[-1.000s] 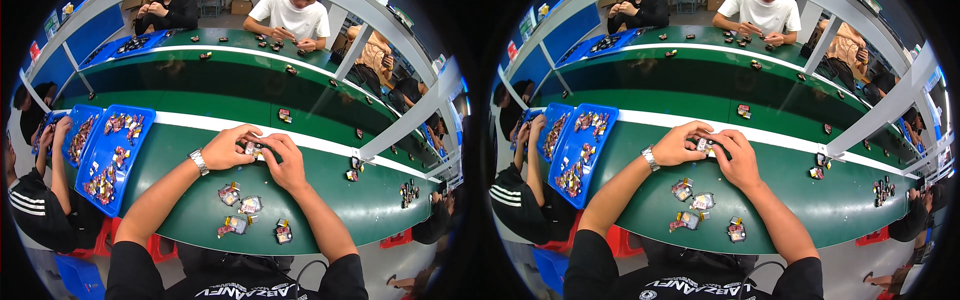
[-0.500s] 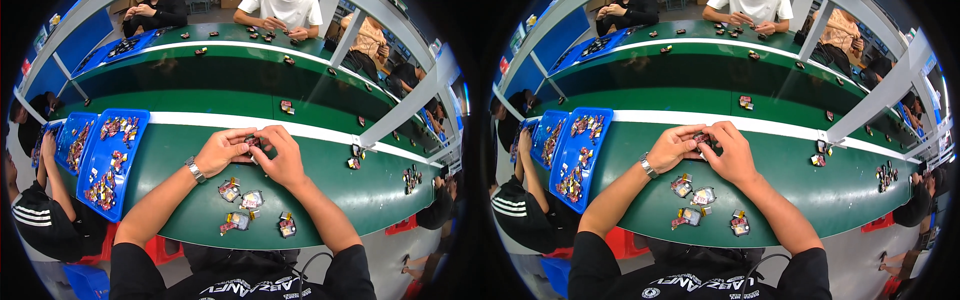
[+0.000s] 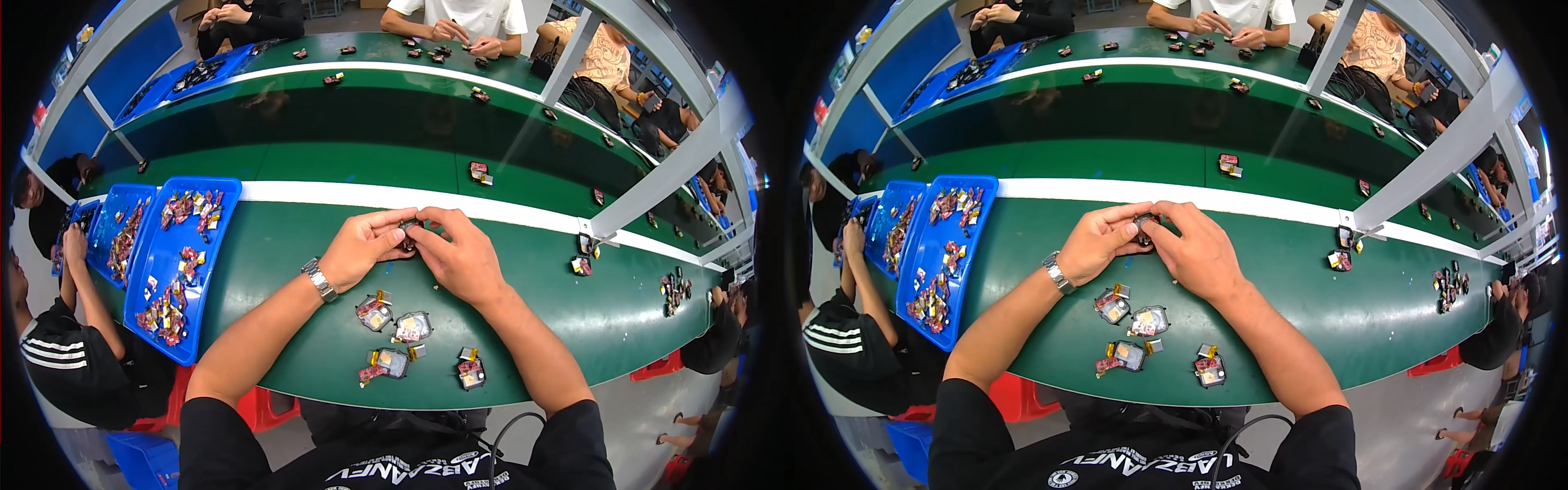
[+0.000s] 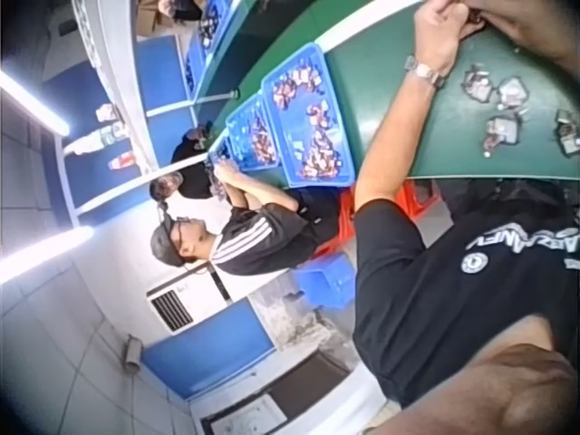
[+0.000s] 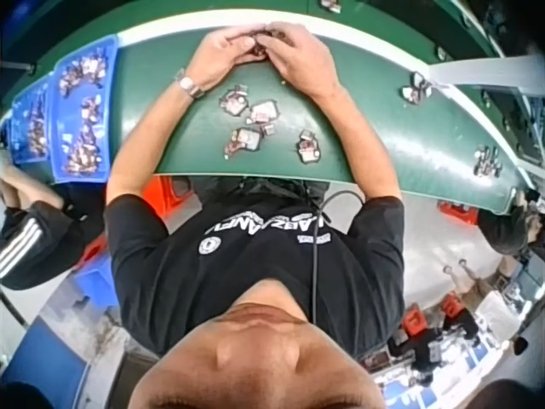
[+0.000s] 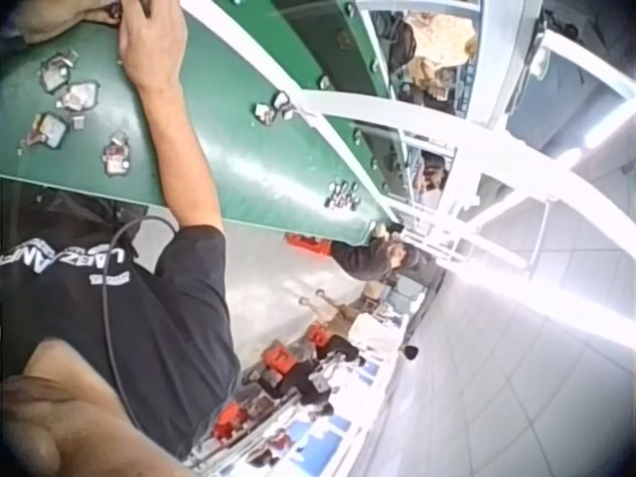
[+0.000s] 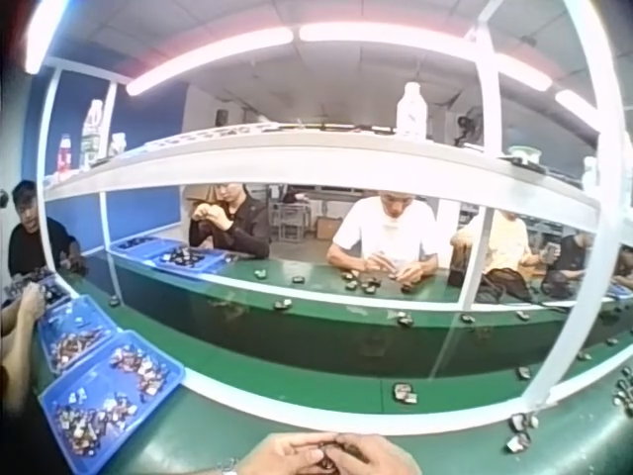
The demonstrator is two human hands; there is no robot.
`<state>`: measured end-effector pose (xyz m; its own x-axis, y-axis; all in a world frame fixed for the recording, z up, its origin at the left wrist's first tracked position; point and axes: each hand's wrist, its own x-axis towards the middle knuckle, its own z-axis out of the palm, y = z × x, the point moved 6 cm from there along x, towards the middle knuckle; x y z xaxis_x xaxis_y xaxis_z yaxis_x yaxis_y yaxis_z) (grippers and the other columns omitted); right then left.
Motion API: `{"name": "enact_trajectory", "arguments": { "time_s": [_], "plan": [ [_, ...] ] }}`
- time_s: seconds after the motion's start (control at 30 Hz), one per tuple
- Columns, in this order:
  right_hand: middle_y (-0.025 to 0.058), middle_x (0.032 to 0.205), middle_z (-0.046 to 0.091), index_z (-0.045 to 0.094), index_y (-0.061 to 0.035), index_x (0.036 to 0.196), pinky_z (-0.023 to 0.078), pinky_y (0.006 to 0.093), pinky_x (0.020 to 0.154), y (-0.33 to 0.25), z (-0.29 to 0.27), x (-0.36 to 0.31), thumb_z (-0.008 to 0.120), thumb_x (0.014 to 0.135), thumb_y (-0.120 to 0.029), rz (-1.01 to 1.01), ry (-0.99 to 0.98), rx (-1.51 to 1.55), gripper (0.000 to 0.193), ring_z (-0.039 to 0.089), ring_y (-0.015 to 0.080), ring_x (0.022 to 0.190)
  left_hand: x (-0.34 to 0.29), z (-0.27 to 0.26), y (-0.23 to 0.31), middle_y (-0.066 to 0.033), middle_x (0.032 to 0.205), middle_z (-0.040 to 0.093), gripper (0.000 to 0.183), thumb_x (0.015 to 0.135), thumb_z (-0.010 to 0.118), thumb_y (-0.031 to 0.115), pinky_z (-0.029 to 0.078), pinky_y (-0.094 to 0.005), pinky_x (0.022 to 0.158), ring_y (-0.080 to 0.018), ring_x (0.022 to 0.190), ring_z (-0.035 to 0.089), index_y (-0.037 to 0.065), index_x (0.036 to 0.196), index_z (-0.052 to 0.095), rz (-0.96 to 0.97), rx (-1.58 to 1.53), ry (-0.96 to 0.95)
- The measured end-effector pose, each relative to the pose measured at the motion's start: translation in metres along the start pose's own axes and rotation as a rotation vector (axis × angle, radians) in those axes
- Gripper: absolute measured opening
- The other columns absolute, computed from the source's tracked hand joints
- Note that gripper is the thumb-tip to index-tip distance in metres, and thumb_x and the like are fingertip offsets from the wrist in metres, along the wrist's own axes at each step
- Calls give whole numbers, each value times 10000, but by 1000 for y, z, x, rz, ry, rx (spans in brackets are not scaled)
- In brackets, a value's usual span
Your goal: Assembling small electronic or mechanical components at a factory assembly line workstation.
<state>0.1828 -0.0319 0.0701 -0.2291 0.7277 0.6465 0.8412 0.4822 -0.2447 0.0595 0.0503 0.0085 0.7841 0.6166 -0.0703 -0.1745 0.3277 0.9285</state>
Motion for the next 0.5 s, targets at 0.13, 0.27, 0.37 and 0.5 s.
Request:
{"name": "enact_trajectory", "arguments": {
  "time_s": [0.13,0.27,0.37,0.5],
  "plan": [
    [44,1107,605,688,-93,1023,526,358,772,-1,-3,5,712,730,-43,-3,-16,-41,298,609,224,933,-1,-1,2,-125,1283,598,424,1002,543,105,551,-330,965,-193,1118,629,-16,1402,471,4,67,30],
    [54,1117,594,669,-94,972,519,372,800,2,2,3,714,725,-45,-63,-52,-69,256,597,238,970,1,0,1,-130,1288,596,416,1002,538,95,553,-326,959,-195,1109,634,-18,1398,477,14,98,38],
    [63,1142,585,656,-91,937,513,379,832,3,-1,3,727,725,-51,-32,-77,-33,228,584,252,1023,-1,5,4,-137,1297,591,402,1003,529,83,555,-328,956,-191,1107,634,-22,1388,488,34,159,46],
    [79,1193,574,660,-81,905,498,386,903,7,0,4,746,750,-64,11,-115,91,179,540,271,1134,-2,5,3,-140,1304,587,398,999,518,63,553,-324,951,-185,1116,628,-25,1387,490,-19,231,35]
  ]
}}
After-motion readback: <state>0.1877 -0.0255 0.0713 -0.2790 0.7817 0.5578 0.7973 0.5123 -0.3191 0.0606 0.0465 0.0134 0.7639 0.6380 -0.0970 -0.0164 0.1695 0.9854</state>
